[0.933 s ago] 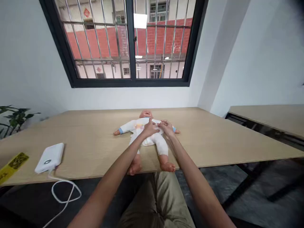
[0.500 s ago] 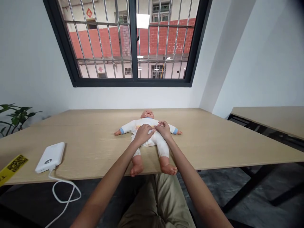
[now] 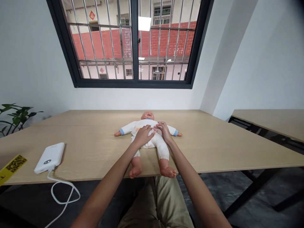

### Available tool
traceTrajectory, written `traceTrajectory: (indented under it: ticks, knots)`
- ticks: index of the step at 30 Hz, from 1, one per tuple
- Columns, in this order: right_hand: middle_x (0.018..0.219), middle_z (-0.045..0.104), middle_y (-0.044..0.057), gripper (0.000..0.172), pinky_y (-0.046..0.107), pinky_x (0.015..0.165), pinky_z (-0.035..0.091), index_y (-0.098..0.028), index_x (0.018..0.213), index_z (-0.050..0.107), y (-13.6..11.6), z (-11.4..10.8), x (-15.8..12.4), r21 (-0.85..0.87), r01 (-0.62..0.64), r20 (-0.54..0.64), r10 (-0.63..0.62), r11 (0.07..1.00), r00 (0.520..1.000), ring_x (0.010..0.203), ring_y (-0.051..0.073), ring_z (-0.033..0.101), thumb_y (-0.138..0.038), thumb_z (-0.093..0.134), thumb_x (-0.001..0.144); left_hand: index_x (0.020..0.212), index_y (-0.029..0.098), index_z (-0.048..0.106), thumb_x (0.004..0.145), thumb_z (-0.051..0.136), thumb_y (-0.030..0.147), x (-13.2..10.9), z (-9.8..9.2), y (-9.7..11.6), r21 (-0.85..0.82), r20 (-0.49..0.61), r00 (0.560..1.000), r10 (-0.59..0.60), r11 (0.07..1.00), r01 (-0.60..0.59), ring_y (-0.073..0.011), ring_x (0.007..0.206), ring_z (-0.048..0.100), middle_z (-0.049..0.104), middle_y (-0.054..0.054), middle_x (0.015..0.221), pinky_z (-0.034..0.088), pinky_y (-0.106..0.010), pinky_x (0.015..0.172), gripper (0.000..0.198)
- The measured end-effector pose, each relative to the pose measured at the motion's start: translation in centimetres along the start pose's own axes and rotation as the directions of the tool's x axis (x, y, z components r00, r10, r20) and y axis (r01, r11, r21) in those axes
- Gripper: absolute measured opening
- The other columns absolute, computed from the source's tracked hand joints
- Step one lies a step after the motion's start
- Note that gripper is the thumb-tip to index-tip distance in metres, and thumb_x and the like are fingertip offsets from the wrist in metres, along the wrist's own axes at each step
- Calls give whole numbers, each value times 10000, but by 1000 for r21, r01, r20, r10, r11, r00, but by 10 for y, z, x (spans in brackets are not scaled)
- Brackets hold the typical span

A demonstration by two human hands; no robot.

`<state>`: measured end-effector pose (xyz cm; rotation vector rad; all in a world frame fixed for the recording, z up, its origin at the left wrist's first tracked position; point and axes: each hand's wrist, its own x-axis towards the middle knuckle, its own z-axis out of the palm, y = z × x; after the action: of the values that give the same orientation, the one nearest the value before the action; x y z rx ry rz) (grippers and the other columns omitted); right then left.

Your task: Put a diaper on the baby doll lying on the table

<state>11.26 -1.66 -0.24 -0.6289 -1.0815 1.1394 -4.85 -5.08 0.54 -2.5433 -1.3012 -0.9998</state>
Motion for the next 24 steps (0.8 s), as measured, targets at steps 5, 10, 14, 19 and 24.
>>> traceTrajectory:
  ticks: [5,10,14,19,24]
  knots:
    - [803,607,0,241,325,827,516,-223,791,589,7,-14,9,-65,109,-164,-118,992,979,808,161,599,-407,679,665,1074,127,673,982,419,275,-1,-4,5,96,63,997,45,994,-51,-251,1143,577,670,-121,1173,443,-383,1001,308]
    - [888,692,53,276,350,854,483,-197,824,687,13,-19,6,-464,201,49,-201,863,978,841,190,616,-406,726,647,1072,126,686,992,400,280,-1,-3,7,153,87,996,10,988,-24,-254,1223,536,651,-121,1248,413,-399,1041,335]
    - [867,718,65,134,369,891,474,-204,736,732,16,-22,5,-582,224,205,-125,782,971,878,207,637,-284,628,711,1152,134,660,1010,348,304,-2,1,7,156,137,990,-28,988,7,-253,1327,458,606,-115,1341,354,-425,1100,383]
    - [907,715,52,202,399,997,417,-251,757,765,17,-27,9,-578,273,257,-147,769,955,968,218,616,-225,564,763,1216,159,621,999,366,330,-4,6,7,85,136,987,-81,994,69,-273,1375,414,558,-131,1398,270,-493,1148,376]
    - [1032,670,44,205,405,1094,320,-278,780,776,16,-29,6,-553,223,259,-89,803,962,1098,218,554,-295,572,782,984,208,672,910,493,302,4,3,-17,-228,-45,972,-232,949,216,-295,1315,461,633,-103,1282,259,-546,1134,215]
